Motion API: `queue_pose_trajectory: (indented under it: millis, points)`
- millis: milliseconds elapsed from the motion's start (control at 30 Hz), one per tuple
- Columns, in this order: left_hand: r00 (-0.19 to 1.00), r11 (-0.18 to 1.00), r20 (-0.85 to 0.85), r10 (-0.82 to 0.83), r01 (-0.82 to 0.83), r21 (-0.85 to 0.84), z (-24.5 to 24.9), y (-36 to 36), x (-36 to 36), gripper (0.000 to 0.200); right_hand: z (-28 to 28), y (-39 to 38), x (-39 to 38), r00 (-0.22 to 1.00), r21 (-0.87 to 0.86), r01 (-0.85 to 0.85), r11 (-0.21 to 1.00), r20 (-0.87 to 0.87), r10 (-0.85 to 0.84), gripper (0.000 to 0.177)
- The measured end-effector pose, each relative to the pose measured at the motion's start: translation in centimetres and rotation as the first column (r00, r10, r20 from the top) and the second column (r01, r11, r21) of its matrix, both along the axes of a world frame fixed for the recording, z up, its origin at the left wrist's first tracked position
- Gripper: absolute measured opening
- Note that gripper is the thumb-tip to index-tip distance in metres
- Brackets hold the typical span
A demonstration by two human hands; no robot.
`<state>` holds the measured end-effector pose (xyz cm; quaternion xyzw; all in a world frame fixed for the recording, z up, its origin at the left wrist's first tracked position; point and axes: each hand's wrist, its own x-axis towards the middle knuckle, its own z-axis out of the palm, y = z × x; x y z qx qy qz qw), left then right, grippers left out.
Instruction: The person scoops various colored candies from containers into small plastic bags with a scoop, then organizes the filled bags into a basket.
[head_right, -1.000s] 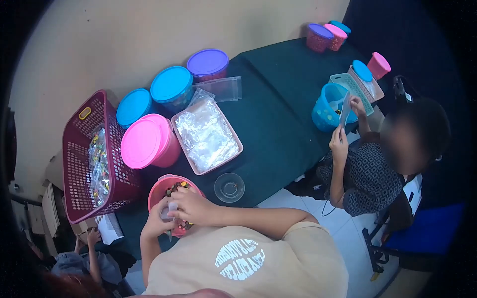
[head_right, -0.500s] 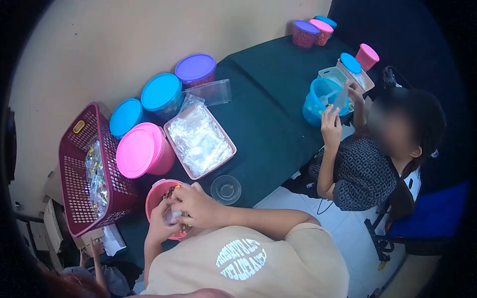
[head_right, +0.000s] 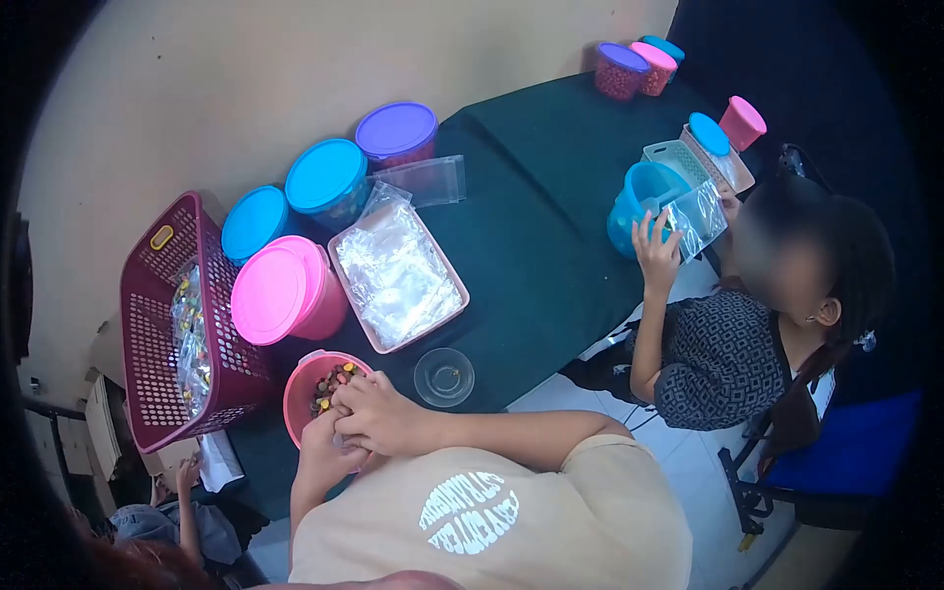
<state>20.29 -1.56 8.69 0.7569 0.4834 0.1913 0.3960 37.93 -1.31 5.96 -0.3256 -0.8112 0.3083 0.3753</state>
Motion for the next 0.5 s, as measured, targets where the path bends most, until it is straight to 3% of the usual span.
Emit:
queue_pose_trajectory:
  millis: [67, 167, 233, 367, 433, 500]
  points:
    - [1.0, 1.0, -0.023, 0.007, -0.007, 0.001, -0.3, -0.5, 0.1, 0.042, -0.5, -0.4, 0.0, 1.0, 0.031, -0.005, 0.999, -0.004, 0.005, 0.015]
    - [0.995, 0.999, 0.102, -0.01, 0.005, 0.053, -0.9, -0.5, 0.0, 0.049, 0.2, -0.2, 0.6, 0.997, 0.053, 0.016, 0.998, -0.077, -0.012, 0.015]
    - [0.905, 0.997, 0.422, 0.05, -0.071, 0.034, -1.0, -0.7, 0.6, 0.059, 0.1, -0.2, 0.9, 0.993, 0.075, 0.06, 0.995, -0.102, -0.053, 0.017]
    - [0.945, 0.984, 0.323, -0.044, -0.015, 0.177, -3.9, -1.4, -0.3, 0.067, -0.7, -1.1, 0.9, 0.987, 0.017, 0.071, 0.997, -0.145, -0.067, 0.016]
    - [0.984, 0.991, 0.131, 0.122, -0.127, 0.033, -5.0, -1.8, -0.5, 0.061, -0.8, -1.5, 1.2, 0.991, 0.088, 0.056, 0.995, -0.127, -0.045, 0.018]
    - [0.985, 0.993, 0.137, 0.108, -0.113, 0.025, -4.6, -1.7, -0.8, 0.059, 0.0, -1.5, 2.0, 0.992, 0.099, 0.064, 0.993, -0.111, -0.053, 0.019]
